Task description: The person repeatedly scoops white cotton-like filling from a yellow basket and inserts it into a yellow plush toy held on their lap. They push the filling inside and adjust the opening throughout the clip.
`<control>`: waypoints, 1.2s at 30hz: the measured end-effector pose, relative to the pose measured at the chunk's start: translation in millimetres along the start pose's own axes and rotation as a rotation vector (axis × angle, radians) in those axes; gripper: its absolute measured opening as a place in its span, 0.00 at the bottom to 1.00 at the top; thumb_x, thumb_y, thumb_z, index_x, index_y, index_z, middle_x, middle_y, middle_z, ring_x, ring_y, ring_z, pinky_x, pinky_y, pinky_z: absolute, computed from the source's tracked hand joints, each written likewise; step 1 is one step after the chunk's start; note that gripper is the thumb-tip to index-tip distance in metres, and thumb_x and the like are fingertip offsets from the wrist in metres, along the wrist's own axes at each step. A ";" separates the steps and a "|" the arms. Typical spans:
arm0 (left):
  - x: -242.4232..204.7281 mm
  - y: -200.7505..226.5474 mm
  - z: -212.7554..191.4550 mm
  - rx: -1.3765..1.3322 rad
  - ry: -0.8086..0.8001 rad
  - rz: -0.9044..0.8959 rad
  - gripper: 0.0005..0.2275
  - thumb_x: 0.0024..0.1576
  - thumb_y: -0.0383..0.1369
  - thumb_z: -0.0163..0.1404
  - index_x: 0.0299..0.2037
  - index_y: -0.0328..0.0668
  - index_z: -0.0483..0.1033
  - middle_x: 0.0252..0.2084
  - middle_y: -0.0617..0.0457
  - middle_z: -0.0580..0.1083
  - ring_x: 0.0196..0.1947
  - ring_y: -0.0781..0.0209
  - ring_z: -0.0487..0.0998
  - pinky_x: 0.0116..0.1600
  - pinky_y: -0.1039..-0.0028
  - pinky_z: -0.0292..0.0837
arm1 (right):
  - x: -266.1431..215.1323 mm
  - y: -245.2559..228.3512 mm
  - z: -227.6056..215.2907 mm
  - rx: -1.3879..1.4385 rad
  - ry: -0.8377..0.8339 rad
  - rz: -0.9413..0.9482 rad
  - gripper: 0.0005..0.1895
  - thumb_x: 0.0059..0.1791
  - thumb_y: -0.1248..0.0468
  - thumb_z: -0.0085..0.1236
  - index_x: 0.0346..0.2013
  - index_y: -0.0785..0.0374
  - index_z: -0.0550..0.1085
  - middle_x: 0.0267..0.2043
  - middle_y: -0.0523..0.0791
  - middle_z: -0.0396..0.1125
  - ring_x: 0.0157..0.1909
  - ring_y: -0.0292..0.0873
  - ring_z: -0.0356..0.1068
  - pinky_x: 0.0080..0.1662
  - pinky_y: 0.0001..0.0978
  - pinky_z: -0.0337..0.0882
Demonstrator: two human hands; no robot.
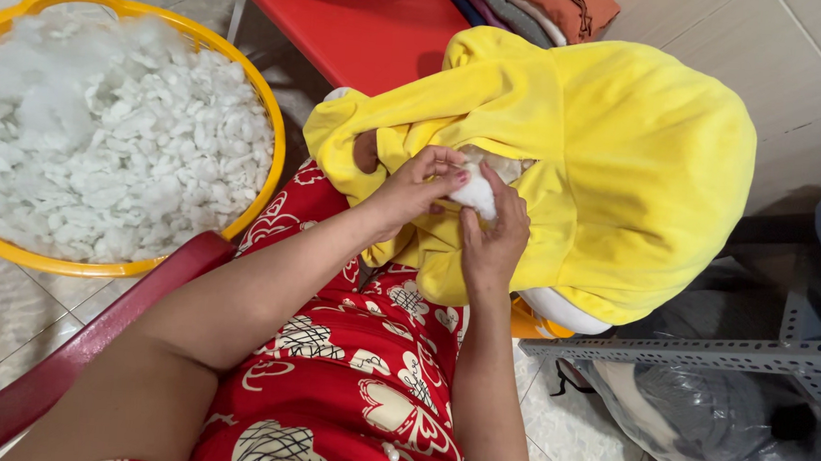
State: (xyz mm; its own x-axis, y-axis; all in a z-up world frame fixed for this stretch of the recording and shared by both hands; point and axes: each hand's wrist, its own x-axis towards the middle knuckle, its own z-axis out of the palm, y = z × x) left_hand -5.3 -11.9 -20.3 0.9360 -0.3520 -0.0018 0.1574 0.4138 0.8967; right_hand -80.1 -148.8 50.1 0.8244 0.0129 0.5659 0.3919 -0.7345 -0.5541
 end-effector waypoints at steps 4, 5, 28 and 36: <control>-9.1 18.9 3.2 -0.106 -0.057 -0.215 0.22 0.59 0.45 0.52 0.63 0.50 0.70 0.47 0.54 0.75 0.42 0.67 0.76 0.42 0.77 0.72 | -6.9 10.0 7.6 0.143 -0.021 -0.075 0.29 0.44 0.75 0.58 0.60 0.59 0.75 0.51 0.49 0.71 0.55 0.46 0.73 0.56 0.36 0.72; -11.5 21.8 2.1 -0.131 -0.078 -0.207 0.23 0.61 0.46 0.51 0.64 0.49 0.70 0.48 0.54 0.75 0.42 0.67 0.76 0.42 0.78 0.72 | -7.4 15.5 10.8 0.185 0.004 -0.063 0.26 0.45 0.75 0.58 0.59 0.61 0.75 0.51 0.49 0.70 0.55 0.45 0.72 0.56 0.35 0.71; -3.3 0.7 -13.9 0.128 0.015 0.025 0.09 0.57 0.23 0.57 0.47 0.33 0.78 0.40 0.49 0.80 0.31 0.67 0.80 0.37 0.81 0.77 | -0.9 54.0 11.7 0.741 0.012 0.400 0.04 0.53 0.71 0.59 0.42 0.69 0.74 0.34 0.43 0.72 0.30 0.32 0.66 0.33 0.25 0.66; 8.3 0.5 -50.0 -0.045 0.335 0.028 0.08 0.57 0.22 0.53 0.46 0.37 0.76 0.43 0.49 0.78 0.34 0.66 0.81 0.38 0.80 0.82 | 4.8 70.6 -3.9 0.936 0.193 0.487 0.05 0.51 0.73 0.58 0.41 0.67 0.76 0.37 0.43 0.74 0.32 0.32 0.68 0.33 0.25 0.66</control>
State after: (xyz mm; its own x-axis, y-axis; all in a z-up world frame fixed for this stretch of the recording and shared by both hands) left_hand 18.4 27.3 -42.0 0.9904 -0.0476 -0.1298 0.1372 0.4587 0.8779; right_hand -50.1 -203.3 16.1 0.9303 -0.3084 0.1987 0.2627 0.1820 -0.9475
